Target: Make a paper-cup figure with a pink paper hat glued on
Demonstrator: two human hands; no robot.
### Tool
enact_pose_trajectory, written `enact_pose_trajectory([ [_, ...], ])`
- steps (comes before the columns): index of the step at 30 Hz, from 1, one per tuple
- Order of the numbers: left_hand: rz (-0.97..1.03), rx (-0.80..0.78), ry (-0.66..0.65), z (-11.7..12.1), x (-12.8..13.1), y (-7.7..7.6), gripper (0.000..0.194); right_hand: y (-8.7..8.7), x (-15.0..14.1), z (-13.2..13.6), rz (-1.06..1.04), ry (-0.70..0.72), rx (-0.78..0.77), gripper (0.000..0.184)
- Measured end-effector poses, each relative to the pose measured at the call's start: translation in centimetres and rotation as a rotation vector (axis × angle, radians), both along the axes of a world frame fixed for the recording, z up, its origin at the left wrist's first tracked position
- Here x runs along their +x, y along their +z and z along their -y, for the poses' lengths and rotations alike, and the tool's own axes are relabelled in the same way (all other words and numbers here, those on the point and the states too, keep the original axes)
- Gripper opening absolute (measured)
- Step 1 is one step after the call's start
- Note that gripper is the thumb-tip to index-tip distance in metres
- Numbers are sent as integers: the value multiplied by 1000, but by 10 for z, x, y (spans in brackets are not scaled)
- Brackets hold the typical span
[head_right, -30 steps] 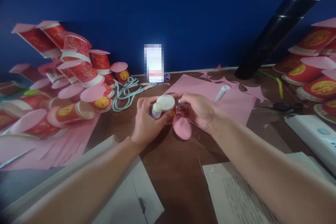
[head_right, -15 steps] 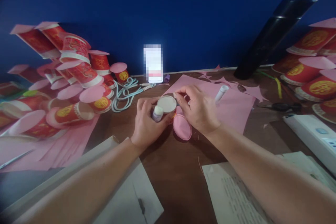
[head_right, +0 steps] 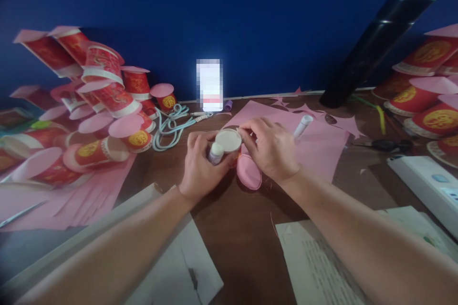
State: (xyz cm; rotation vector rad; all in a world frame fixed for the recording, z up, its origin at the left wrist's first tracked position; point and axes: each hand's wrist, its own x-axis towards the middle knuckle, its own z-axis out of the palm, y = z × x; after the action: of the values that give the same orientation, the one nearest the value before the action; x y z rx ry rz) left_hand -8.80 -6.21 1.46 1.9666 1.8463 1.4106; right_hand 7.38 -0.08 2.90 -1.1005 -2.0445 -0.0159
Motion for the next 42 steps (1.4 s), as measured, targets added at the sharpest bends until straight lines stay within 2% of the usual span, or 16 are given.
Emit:
enact_pose_trajectory([
  [7,1,-16,3,0,0,1,48,3,6,-4,200,17,203,20],
  [12,9,-23,8,1,1,1,47,6,9,-6,253,37,359,18],
  [22,1,-4,-5,0,0,-2,49,4,8,-8,306,17,355,21],
  [28,2,10,-10,0,1,-3,50,1,5,-10,257,6,256,19],
  [33,58,12,17,-3,0,-2,42,-6,4,-14,-38,-27,15,19],
  [35,105,-5,49,-5,-2,-2,39,-8,3,-14,-139,6,-52,20],
  [39,156,-18,69,-10,-4,-2,41,-5,-2,-7,-210,131,-120,22],
  [42,165,-3,63,-10,-4,-3,39,1,-6,-3,-352,180,-323,23],
])
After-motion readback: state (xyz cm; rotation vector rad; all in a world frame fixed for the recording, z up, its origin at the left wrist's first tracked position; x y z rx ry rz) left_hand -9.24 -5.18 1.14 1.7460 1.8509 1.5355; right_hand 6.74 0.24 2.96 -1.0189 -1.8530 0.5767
